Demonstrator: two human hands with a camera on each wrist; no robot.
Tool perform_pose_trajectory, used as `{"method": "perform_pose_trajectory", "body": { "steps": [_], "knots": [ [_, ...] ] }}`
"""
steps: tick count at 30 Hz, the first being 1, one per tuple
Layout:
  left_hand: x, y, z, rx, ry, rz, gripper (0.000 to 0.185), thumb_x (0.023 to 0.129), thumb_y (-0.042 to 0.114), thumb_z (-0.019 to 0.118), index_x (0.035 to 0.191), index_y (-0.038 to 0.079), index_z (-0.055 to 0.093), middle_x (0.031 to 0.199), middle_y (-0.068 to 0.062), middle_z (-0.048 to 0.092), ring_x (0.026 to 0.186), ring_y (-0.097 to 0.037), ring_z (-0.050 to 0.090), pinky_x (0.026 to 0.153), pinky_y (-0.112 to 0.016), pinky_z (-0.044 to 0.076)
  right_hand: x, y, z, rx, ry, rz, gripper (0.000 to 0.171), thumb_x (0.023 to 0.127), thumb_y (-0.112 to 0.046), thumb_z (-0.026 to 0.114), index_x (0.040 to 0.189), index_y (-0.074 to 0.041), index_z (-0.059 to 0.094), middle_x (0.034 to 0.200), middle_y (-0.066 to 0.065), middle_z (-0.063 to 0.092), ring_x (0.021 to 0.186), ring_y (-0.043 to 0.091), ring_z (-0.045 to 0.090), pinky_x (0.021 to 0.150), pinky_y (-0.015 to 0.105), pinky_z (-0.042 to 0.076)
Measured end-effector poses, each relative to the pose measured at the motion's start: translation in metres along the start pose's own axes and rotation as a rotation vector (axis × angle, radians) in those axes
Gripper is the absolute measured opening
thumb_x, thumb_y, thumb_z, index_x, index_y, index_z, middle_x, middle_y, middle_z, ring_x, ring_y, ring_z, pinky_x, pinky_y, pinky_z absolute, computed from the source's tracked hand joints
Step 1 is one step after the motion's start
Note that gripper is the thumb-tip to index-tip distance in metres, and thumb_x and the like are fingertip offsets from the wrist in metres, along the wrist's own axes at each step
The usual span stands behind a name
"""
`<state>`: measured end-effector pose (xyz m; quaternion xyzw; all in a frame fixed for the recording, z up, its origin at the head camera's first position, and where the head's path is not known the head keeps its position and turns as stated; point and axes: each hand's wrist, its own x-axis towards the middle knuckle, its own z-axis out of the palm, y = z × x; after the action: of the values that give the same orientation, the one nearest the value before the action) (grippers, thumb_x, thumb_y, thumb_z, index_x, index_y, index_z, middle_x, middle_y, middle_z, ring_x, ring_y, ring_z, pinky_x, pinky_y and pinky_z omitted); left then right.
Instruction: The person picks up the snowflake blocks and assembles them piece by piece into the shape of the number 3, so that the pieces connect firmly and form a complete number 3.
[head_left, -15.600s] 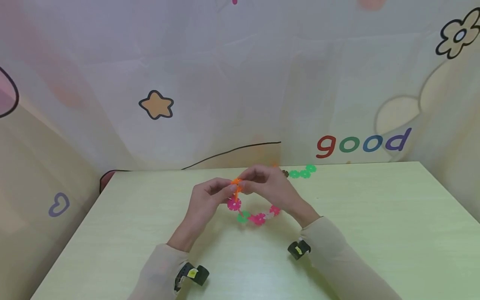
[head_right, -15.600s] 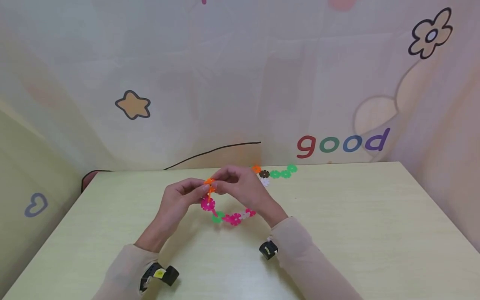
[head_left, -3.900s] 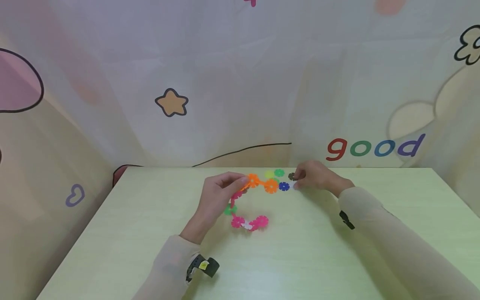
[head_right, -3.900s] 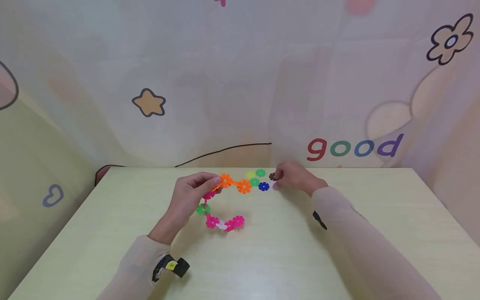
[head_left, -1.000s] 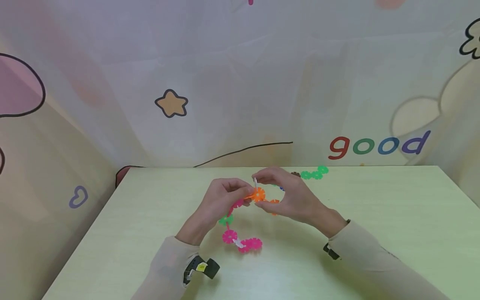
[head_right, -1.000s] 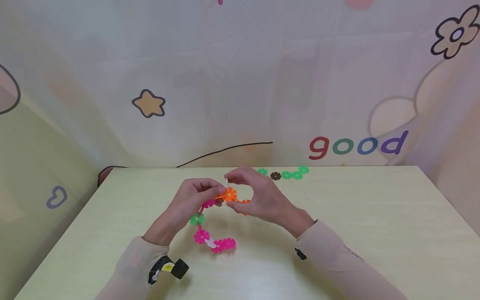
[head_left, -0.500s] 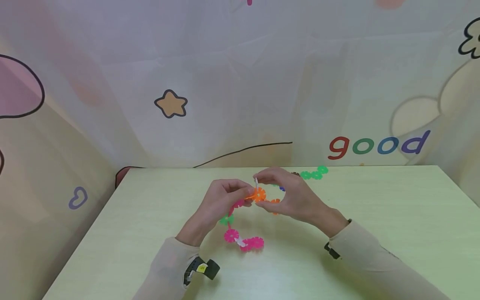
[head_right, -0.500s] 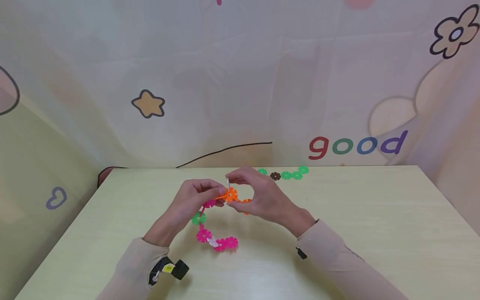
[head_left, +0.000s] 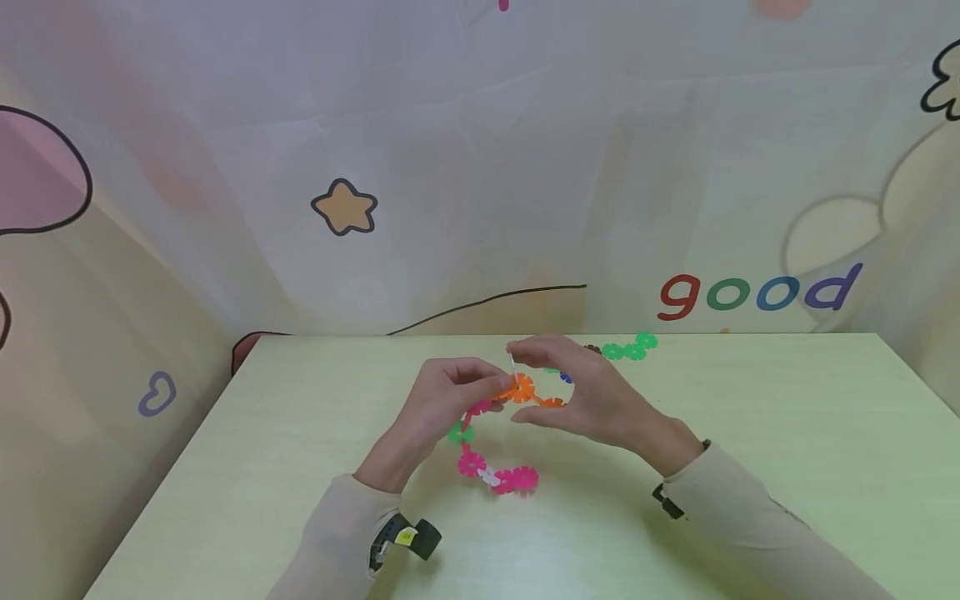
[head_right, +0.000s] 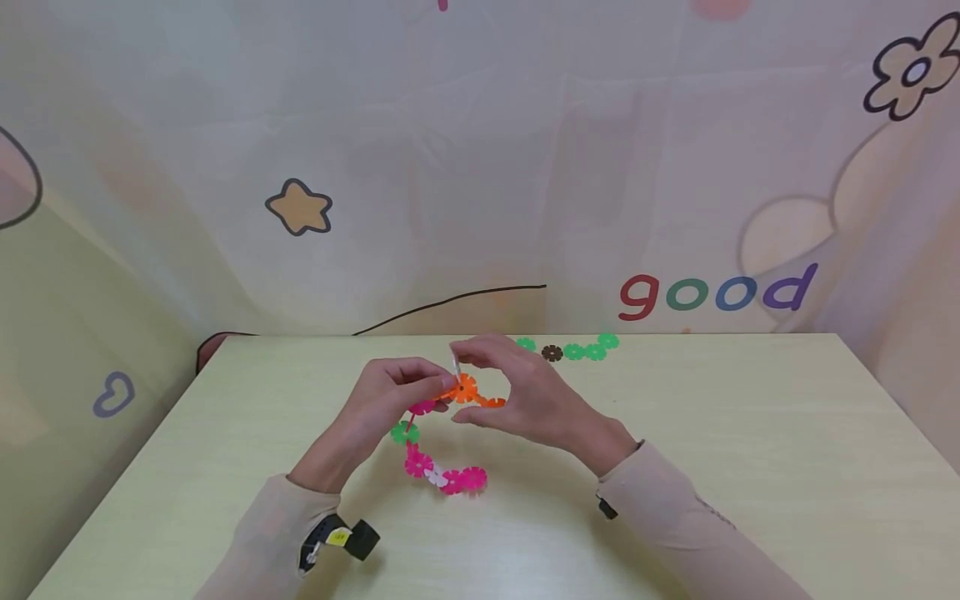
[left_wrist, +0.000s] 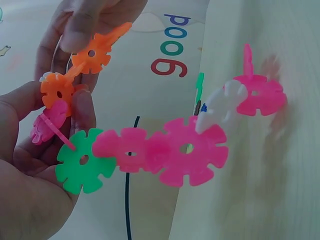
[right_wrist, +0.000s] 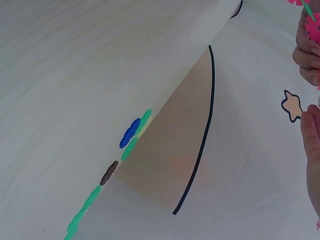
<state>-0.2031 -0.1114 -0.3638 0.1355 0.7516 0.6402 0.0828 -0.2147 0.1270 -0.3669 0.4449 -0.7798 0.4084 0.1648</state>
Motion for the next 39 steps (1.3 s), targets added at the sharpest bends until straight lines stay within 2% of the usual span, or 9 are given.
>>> {"method": "perform_pose_trajectory", "body": {
  "steps": [4, 9, 11, 13, 17, 21, 30, 36, 39],
  "knots": [
    [0.0, -0.001, 0.001, 0.02, 0.027, -0.007, 0.019, 0.101, 0.022, 0.075, 0.11, 0.005, 0.081, 0.105, -0.006, 0.079, 0.091, -0.027, 0.077, 0.091, -0.039, 0.06, 0.0, 0.002, -0.01, 0.081, 0.0, 0.097, 0.071, 0.079, -0.01, 0.095, 0.142, -0.004, 0.062, 0.139, 0.007, 0.067, 0.126, 0.024, 0.067, 0.105, 0.037, 0.056],
    [0.0, 0.0, 0.001, 0.008, 0.051, -0.027, 0.021, 0.101, 0.023, 0.075, 0.112, 0.006, 0.081, 0.106, -0.006, 0.079, 0.093, -0.027, 0.077, 0.093, -0.039, 0.06, 0.0, 0.019, -0.029, 0.164, 0.079, 0.337, 0.042, 0.098, -0.011, 0.079, 0.137, -0.007, 0.066, 0.134, 0.008, 0.069, 0.122, 0.024, 0.068, 0.101, 0.024, 0.055],
    [0.0, 0.0, 0.0, -0.005, 0.061, -0.017, 0.02, 0.101, 0.022, 0.075, 0.112, 0.005, 0.08, 0.106, -0.007, 0.079, 0.095, -0.031, 0.077, 0.094, -0.038, 0.059, 0.002, 0.031, -0.038, 0.131, 0.109, 0.436, 0.034, 0.101, -0.014, 0.075, 0.133, -0.007, 0.067, 0.13, 0.009, 0.071, 0.118, 0.025, 0.069, 0.096, 0.021, 0.056],
    [0.0, 0.001, 0.0, -0.016, 0.071, -0.004, 0.019, 0.101, 0.02, 0.075, 0.111, 0.004, 0.08, 0.105, -0.007, 0.079, 0.096, -0.033, 0.077, 0.093, -0.038, 0.06, 0.003, 0.045, -0.047, 0.059, 0.099, 0.521, 0.032, 0.103, -0.016, 0.073, 0.133, -0.006, 0.068, 0.127, 0.01, 0.071, 0.116, 0.027, 0.069, 0.094, 0.025, 0.058],
    [-0.001, 0.001, 0.0, -0.039, 0.081, 0.009, 0.018, 0.101, 0.018, 0.074, 0.111, 0.003, 0.079, 0.104, -0.008, 0.078, 0.094, -0.03, 0.077, 0.094, -0.037, 0.06, 0.003, 0.076, -0.06, -0.078, -0.007, 0.635, 0.031, 0.103, -0.014, 0.072, 0.131, -0.002, 0.068, 0.123, 0.015, 0.072, 0.115, 0.034, 0.068, 0.097, 0.043, 0.06],
    [-0.001, 0.001, 0.0, -0.051, 0.085, -0.002, 0.018, 0.101, 0.017, 0.075, 0.111, 0.002, 0.079, 0.105, -0.008, 0.078, 0.093, -0.025, 0.078, 0.096, -0.037, 0.059, -0.001, 0.099, -0.066, -0.176, -0.119, 0.689, 0.029, 0.102, -0.009, 0.072, 0.127, 0.004, 0.069, 0.12, 0.02, 0.071, 0.113, 0.039, 0.066, 0.099, 0.054, 0.057],
    [0.0, 0.0, 0.002, -0.031, 0.086, -0.039, 0.018, 0.101, 0.019, 0.075, 0.112, 0.005, 0.079, 0.106, -0.007, 0.078, 0.092, -0.024, 0.077, 0.093, -0.035, 0.06, -0.009, 0.131, -0.065, -0.328, -0.305, 0.726, 0.023, 0.094, -0.002, 0.078, 0.113, 0.01, 0.074, 0.105, 0.022, 0.07, 0.099, 0.039, 0.061, 0.094, 0.055, 0.056],
    [0.001, 0.001, 0.002, -0.043, 0.064, -0.038, 0.017, 0.101, 0.018, 0.074, 0.111, 0.005, 0.078, 0.105, -0.008, 0.078, 0.091, -0.024, 0.077, 0.091, -0.035, 0.06, -0.006, 0.135, -0.062, -0.357, -0.342, 0.816, 0.025, 0.094, -0.005, 0.08, 0.113, 0.009, 0.074, 0.106, 0.021, 0.07, 0.1, 0.039, 0.06, 0.095, 0.053, 0.057],
    [0.0, 0.0, 0.002, -0.046, 0.061, -0.032, 0.017, 0.101, 0.018, 0.074, 0.11, 0.004, 0.078, 0.104, -0.008, 0.078, 0.091, -0.023, 0.076, 0.09, -0.035, 0.06, -0.006, 0.133, -0.062, -0.357, -0.337, 0.825, 0.025, 0.092, -0.006, 0.082, 0.11, 0.008, 0.071, 0.102, 0.02, 0.068, 0.097, 0.038, 0.059, 0.092, 0.051, 0.057]
  ]
}}
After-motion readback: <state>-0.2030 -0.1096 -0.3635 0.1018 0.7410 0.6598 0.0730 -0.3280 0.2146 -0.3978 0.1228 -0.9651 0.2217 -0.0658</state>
